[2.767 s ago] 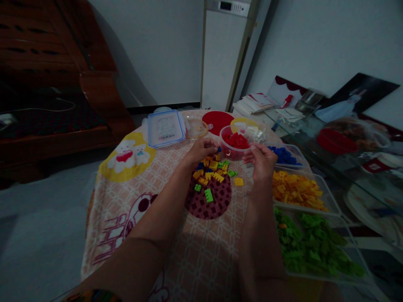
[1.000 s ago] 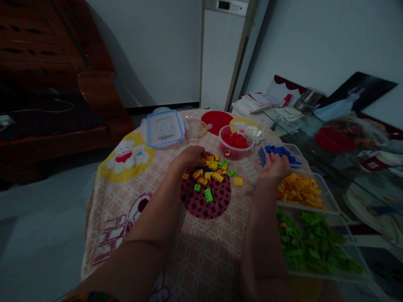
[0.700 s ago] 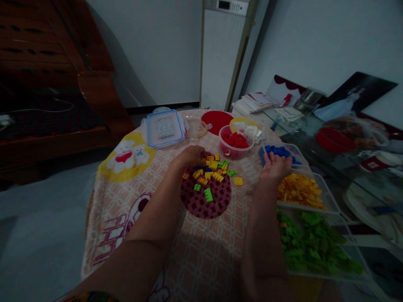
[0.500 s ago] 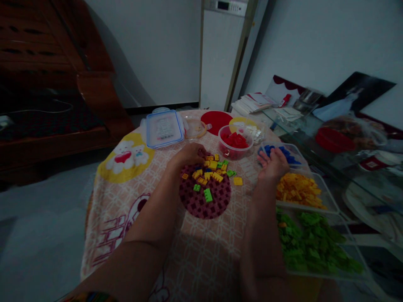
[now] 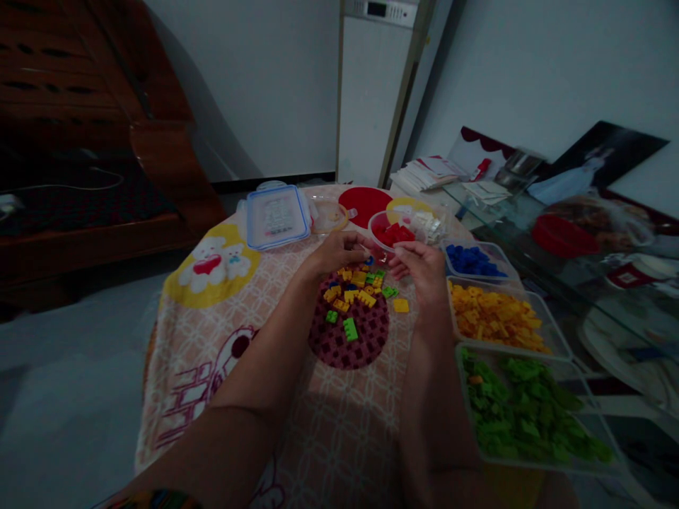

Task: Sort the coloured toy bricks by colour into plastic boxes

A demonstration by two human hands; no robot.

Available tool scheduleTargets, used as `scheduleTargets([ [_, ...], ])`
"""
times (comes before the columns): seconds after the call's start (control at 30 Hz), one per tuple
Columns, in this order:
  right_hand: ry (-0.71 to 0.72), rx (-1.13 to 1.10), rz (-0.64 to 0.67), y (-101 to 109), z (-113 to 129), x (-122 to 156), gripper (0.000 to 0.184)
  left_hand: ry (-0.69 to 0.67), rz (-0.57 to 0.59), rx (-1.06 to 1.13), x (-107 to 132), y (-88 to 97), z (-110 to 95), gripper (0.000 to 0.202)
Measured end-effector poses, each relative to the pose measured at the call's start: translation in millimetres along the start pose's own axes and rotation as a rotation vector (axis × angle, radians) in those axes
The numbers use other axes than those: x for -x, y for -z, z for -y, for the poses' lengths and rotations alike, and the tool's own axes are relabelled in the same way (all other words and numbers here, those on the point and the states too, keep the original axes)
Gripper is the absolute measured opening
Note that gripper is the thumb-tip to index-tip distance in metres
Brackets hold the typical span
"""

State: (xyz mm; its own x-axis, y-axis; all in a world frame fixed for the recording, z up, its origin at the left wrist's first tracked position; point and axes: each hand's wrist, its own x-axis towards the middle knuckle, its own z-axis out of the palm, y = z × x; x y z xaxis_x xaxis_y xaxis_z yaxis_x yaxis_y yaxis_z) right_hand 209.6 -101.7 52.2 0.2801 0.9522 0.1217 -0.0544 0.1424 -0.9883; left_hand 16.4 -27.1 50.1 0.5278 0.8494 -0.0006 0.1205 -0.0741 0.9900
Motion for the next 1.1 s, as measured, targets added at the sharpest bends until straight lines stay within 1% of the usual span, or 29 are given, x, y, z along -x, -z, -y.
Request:
scheduleTargets([
  [0.07,-0.054,0.032,0.135,-9,0,3,0.031,0.011,0.011,0.003,2,-5.8,-5,0.035],
  [0.13,-0.08,0.04,0.191,-16,-1,5,0.031,0.022,0.017,-0.005,3,-10.6,-10,0.038],
  [0.23,-0.095,0.029,0.175,-20,-2,6,0.028,0.016,0.04,-0.023,5,-13.1,-14,0.037],
  [0.33,-0.108,0.021,0.118,-16,-1,4,0.025,0.0,0.077,-0.116,5,-5.6,-12,0.032],
  [0.4,-0.104,-0.003,0.025,-7,0,1,0.023,0.005,0.064,-0.23,4,5.7,-8,0.029],
  [0.47,-0.084,-0.058,-0.132,4,-2,-3,0.021,0.024,0.02,-0.385,5,19.7,-4,0.026],
  [0.53,-0.05,-0.138,-0.342,16,-6,-7,0.019,0.062,-0.036,-0.597,6,32.9,1,0.022],
  [0.6,-0.007,-0.22,-0.568,30,-10,-13,0.018,0.116,-0.067,-0.817,7,41.8,3,0.018],
  [0.67,0.034,-0.277,-0.763,41,-15,-17,0.021,0.173,-0.043,-0.962,8,44.9,5,0.016],
  [0.73,0.059,-0.309,-0.895,49,-19,-21,0.033,0.215,0.027,-0.997,9,43.0,5,0.017],
  [0.8,0.069,-0.325,-0.951,53,-22,-23,0.047,0.251,0.1,-0.981,8,38.6,6,0.019],
  [0.87,0.069,-0.329,-0.949,54,-26,-24,0.056,0.279,0.15,-0.956,7,34.3,8,0.019],
  [0.97,0.103,-0.308,-0.92,55,-32,-26,0.061,0.313,0.174,-0.931,5,30.5,10,0.017],
  [1.1,0.191,-0.246,-0.924,62,-38,-28,0.06,0.343,0.192,-0.908,4,29.2,12,0.016],
])
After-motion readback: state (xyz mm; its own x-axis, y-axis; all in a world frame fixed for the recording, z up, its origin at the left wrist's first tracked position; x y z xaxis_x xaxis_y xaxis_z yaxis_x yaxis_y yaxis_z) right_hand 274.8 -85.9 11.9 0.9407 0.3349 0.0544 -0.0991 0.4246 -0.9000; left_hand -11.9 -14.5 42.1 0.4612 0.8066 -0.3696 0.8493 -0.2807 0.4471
